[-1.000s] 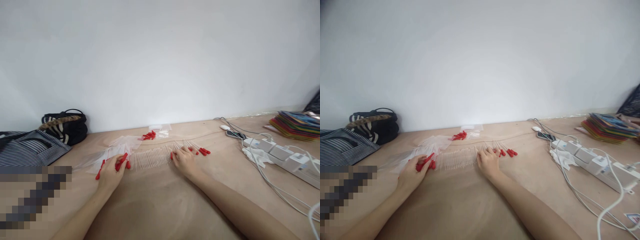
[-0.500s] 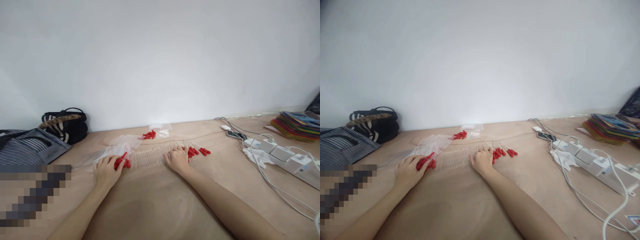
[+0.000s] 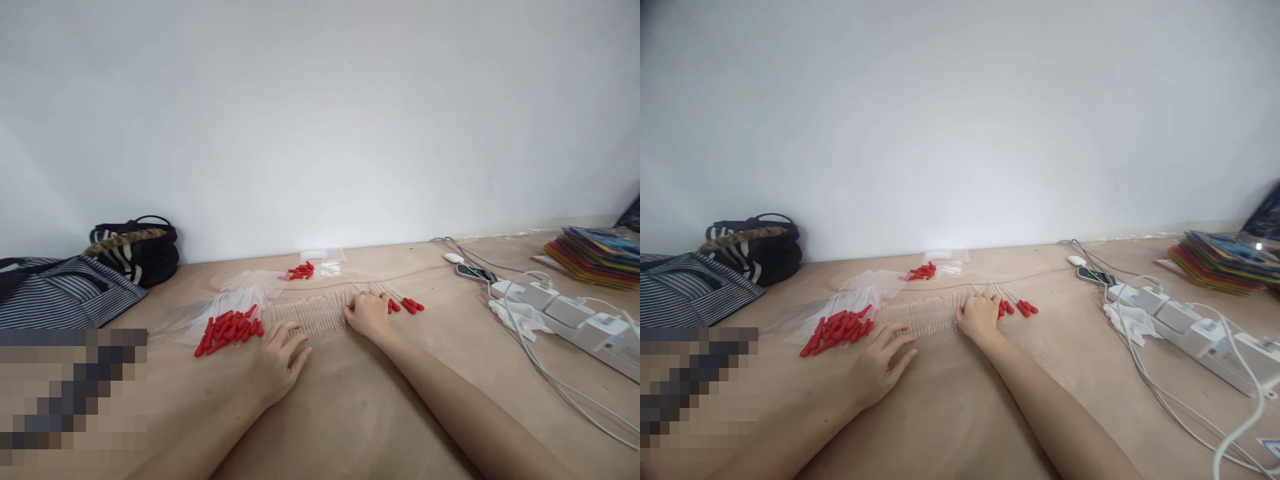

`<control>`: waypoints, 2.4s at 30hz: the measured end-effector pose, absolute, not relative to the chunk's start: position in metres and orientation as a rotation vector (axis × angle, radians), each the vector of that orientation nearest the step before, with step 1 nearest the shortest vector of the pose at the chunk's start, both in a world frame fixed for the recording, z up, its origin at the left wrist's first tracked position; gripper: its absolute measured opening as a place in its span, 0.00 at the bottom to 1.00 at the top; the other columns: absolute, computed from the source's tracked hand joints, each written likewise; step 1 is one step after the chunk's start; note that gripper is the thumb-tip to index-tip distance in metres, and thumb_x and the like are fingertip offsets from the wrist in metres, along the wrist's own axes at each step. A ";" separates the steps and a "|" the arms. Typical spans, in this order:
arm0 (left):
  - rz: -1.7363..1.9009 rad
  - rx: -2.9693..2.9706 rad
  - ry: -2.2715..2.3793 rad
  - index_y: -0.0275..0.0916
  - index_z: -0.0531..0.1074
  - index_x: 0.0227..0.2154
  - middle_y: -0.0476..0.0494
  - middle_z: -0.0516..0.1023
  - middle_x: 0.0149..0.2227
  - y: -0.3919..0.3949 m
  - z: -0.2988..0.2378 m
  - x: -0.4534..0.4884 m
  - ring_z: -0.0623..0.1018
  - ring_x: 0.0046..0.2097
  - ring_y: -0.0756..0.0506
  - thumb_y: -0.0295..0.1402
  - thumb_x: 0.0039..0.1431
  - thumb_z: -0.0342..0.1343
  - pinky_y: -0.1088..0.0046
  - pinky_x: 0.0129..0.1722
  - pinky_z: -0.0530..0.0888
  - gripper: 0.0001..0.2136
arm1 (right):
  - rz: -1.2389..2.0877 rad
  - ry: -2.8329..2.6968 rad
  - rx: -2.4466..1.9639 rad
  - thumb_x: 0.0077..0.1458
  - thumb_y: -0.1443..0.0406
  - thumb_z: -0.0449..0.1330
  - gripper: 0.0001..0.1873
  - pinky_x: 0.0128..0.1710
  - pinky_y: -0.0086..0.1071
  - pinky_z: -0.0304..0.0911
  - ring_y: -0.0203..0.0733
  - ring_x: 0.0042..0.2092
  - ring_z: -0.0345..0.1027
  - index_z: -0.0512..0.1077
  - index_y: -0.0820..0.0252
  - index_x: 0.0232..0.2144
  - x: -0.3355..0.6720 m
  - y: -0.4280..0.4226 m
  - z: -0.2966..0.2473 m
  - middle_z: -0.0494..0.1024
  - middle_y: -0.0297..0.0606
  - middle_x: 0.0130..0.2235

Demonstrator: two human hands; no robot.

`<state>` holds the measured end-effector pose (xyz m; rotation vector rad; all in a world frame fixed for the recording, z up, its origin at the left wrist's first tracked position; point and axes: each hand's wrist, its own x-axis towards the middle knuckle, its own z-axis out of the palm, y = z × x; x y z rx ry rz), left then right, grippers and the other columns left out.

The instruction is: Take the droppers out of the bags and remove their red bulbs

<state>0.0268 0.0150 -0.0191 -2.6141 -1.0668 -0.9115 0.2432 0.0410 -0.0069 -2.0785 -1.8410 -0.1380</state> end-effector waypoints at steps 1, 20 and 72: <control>-0.907 -2.650 -1.069 0.40 0.71 0.34 0.41 0.71 0.41 0.015 -0.020 0.031 0.70 0.44 0.42 0.33 0.56 0.50 0.63 0.44 0.68 0.07 | -0.134 -1.840 -2.093 0.49 0.64 0.52 0.12 0.38 0.42 0.46 0.51 0.39 0.65 0.74 0.62 0.22 0.241 0.043 -0.006 0.76 0.48 0.30; -1.804 -3.483 -1.834 0.36 0.68 0.39 0.42 0.74 0.36 0.008 -0.022 0.083 0.74 0.37 0.47 0.48 0.56 0.46 0.69 0.37 0.72 0.20 | 0.303 -1.799 -1.690 0.52 0.63 0.51 0.15 0.27 0.26 0.50 0.33 0.25 0.63 0.70 0.59 0.18 0.223 -0.007 -0.005 0.72 0.31 0.20; -1.222 -2.635 -1.546 0.39 0.74 0.35 0.43 0.75 0.37 0.030 -0.008 -0.004 0.75 0.38 0.45 0.35 0.55 0.45 0.71 0.37 0.72 0.13 | -0.285 -1.953 -1.191 0.57 0.70 0.46 0.14 0.39 0.35 0.47 0.37 0.33 0.61 0.70 0.61 0.40 0.269 -0.015 -0.039 0.73 0.36 0.27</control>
